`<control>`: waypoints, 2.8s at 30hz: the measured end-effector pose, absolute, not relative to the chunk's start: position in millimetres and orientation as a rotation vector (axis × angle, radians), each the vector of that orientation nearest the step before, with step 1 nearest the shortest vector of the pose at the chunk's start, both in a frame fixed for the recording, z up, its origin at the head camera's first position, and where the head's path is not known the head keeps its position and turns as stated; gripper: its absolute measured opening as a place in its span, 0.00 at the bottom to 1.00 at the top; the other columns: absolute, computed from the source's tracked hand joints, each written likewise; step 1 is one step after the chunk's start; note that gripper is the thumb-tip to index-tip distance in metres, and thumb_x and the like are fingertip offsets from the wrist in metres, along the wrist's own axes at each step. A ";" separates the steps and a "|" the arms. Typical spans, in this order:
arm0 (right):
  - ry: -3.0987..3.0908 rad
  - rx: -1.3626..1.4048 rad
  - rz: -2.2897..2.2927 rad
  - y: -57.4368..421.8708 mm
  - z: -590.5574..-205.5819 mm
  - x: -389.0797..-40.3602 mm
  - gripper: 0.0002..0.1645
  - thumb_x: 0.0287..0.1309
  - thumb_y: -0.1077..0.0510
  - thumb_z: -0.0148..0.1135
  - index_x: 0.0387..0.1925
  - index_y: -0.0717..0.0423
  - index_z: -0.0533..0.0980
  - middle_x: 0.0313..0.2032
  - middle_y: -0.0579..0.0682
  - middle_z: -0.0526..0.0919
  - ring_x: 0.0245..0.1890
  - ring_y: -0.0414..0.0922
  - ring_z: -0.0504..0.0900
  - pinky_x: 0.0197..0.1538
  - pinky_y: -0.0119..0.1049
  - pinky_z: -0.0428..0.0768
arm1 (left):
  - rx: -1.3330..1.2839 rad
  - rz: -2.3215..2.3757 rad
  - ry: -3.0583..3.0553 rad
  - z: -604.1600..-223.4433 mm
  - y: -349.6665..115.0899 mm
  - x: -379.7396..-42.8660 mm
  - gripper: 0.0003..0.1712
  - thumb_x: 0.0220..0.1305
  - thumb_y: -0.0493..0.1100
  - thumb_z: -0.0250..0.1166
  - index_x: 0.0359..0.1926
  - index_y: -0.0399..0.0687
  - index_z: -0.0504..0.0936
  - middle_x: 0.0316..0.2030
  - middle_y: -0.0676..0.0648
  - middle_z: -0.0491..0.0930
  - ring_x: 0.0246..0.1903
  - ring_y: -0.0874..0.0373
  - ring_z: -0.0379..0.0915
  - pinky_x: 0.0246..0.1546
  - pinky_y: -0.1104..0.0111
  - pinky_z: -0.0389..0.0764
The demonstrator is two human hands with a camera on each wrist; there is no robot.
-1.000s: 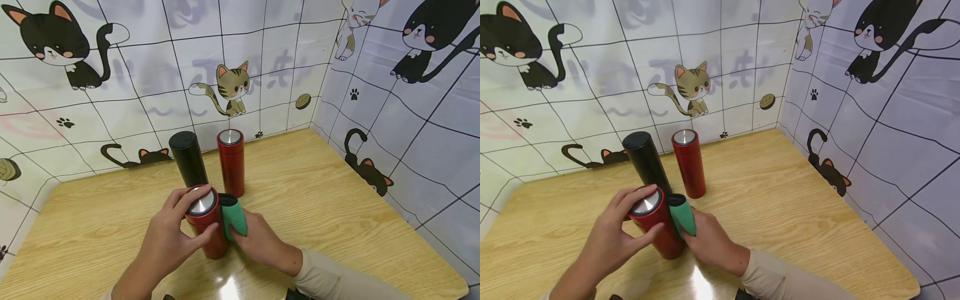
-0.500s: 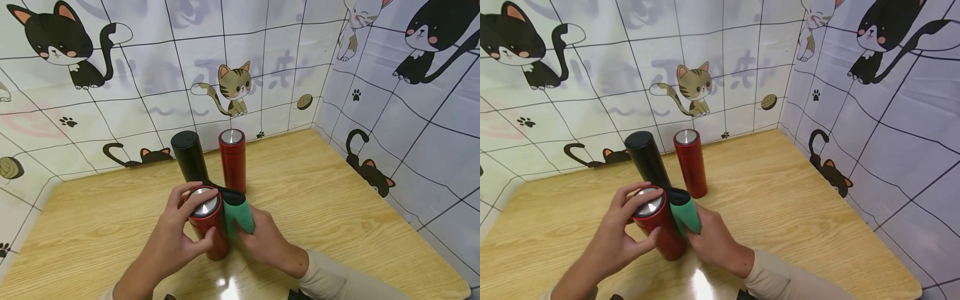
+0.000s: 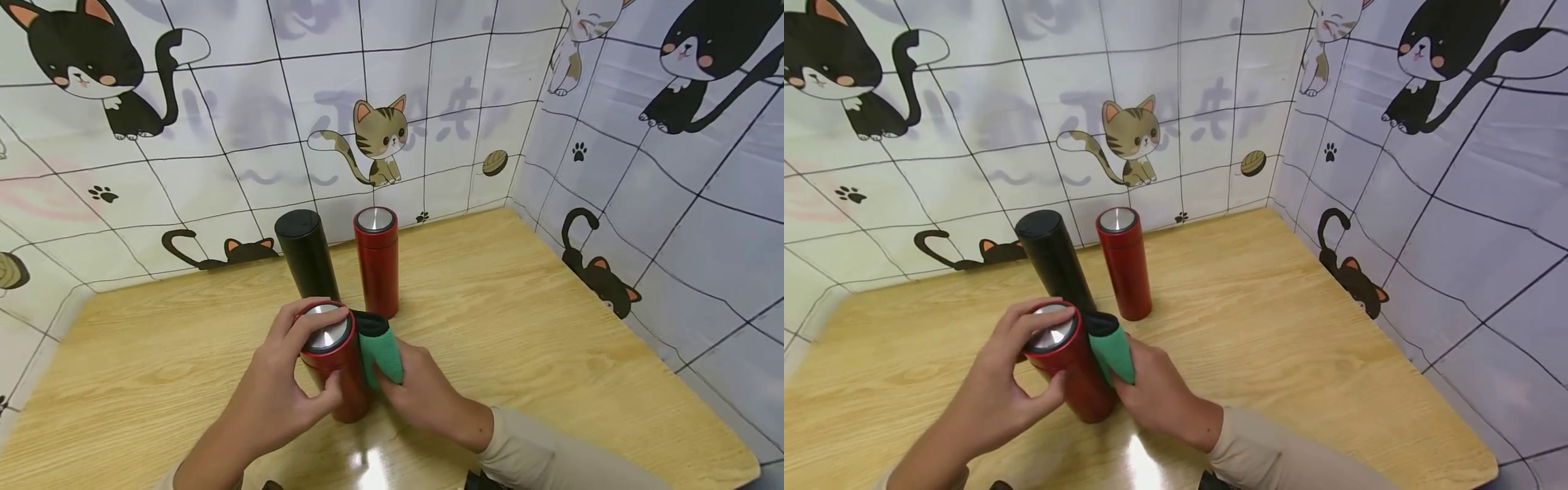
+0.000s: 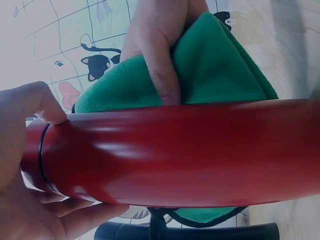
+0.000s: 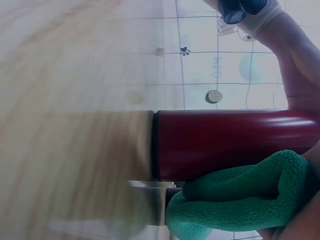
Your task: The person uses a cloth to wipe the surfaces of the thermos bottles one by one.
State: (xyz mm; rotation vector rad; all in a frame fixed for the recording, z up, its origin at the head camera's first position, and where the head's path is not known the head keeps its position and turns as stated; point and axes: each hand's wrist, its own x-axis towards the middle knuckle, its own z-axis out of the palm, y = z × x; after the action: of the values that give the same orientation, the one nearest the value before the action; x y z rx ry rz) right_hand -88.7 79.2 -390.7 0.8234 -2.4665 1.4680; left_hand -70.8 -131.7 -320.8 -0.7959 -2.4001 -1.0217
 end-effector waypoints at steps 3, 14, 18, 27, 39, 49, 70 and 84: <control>-2.520 0.833 1.437 80.2 -393.2 -88.5 0.13 0.64 0.66 0.59 0.50 0.58 0.76 0.42 0.48 0.85 0.43 0.35 0.79 0.47 0.31 0.82 | -0.787 -1.049 -2.392 -323.8 -129.7 -71.2 0.45 0.44 0.32 0.71 0.65 0.64 0.73 0.65 0.53 0.68 0.58 0.58 0.73 0.56 0.85 0.71; -2.603 0.974 1.379 80.7 -391.6 -94.1 0.17 0.61 0.62 0.65 0.52 0.56 0.75 0.40 0.46 0.84 0.39 0.34 0.80 0.46 0.29 0.83 | -0.700 -1.168 -2.315 -333.8 -126.8 -77.5 0.43 0.45 0.37 0.82 0.63 0.46 0.72 0.59 0.47 0.75 0.58 0.56 0.73 0.59 0.82 0.73; -2.544 0.936 1.309 85.8 -391.7 -95.2 0.19 0.60 0.65 0.65 0.53 0.57 0.75 0.44 0.48 0.87 0.45 0.37 0.84 0.49 0.34 0.85 | -0.680 -1.091 -2.380 -332.0 -127.8 -81.2 0.47 0.48 0.42 0.80 0.68 0.51 0.67 0.57 0.51 0.78 0.54 0.59 0.78 0.52 0.76 0.81; -2.372 0.918 1.351 90.6 -392.5 -94.7 0.20 0.57 0.71 0.65 0.52 0.59 0.77 0.43 0.50 0.88 0.46 0.39 0.85 0.48 0.35 0.86 | -0.602 -0.934 -2.513 -324.2 -133.1 -76.5 0.48 0.47 0.53 0.81 0.69 0.63 0.68 0.47 0.54 0.73 0.40 0.64 0.76 0.33 0.71 0.83; -2.324 0.914 1.380 87.3 -391.9 -92.3 0.14 0.57 0.70 0.67 0.46 0.61 0.78 0.41 0.52 0.88 0.44 0.40 0.85 0.46 0.36 0.86 | -0.599 -1.120 -2.582 -321.6 -136.5 -74.2 0.50 0.49 0.45 0.79 0.69 0.50 0.60 0.54 0.51 0.79 0.50 0.60 0.79 0.41 0.65 0.86; -2.515 0.937 1.355 85.8 -396.1 -90.9 0.20 0.63 0.67 0.62 0.56 0.59 0.75 0.48 0.50 0.86 0.51 0.41 0.84 0.52 0.37 0.85 | -0.615 -1.244 -2.616 -321.9 -136.2 -74.7 0.50 0.50 0.51 0.80 0.68 0.54 0.61 0.56 0.54 0.78 0.53 0.62 0.78 0.49 0.63 0.85; -2.482 0.934 1.476 83.6 -397.4 -89.9 0.16 0.65 0.67 0.61 0.53 0.59 0.75 0.48 0.50 0.86 0.52 0.41 0.83 0.53 0.36 0.84 | -0.608 -1.380 -2.655 -320.1 -143.4 -78.7 0.42 0.49 0.52 0.81 0.62 0.59 0.68 0.52 0.59 0.79 0.51 0.62 0.77 0.43 0.67 0.85; -2.279 0.860 1.587 83.2 -396.2 -84.6 0.16 0.66 0.66 0.60 0.54 0.60 0.78 0.46 0.53 0.87 0.48 0.37 0.83 0.50 0.33 0.84 | -0.439 -1.564 -2.479 -337.1 -122.2 -76.7 0.45 0.48 0.44 0.81 0.62 0.47 0.64 0.53 0.50 0.81 0.51 0.57 0.81 0.48 0.69 0.85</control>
State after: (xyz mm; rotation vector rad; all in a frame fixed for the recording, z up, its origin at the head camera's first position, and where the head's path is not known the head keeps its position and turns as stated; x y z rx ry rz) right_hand -84.6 83.2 -396.2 0.8599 -2.2794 1.5870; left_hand -76.7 -122.2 -337.1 -0.4393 -2.4793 -1.5642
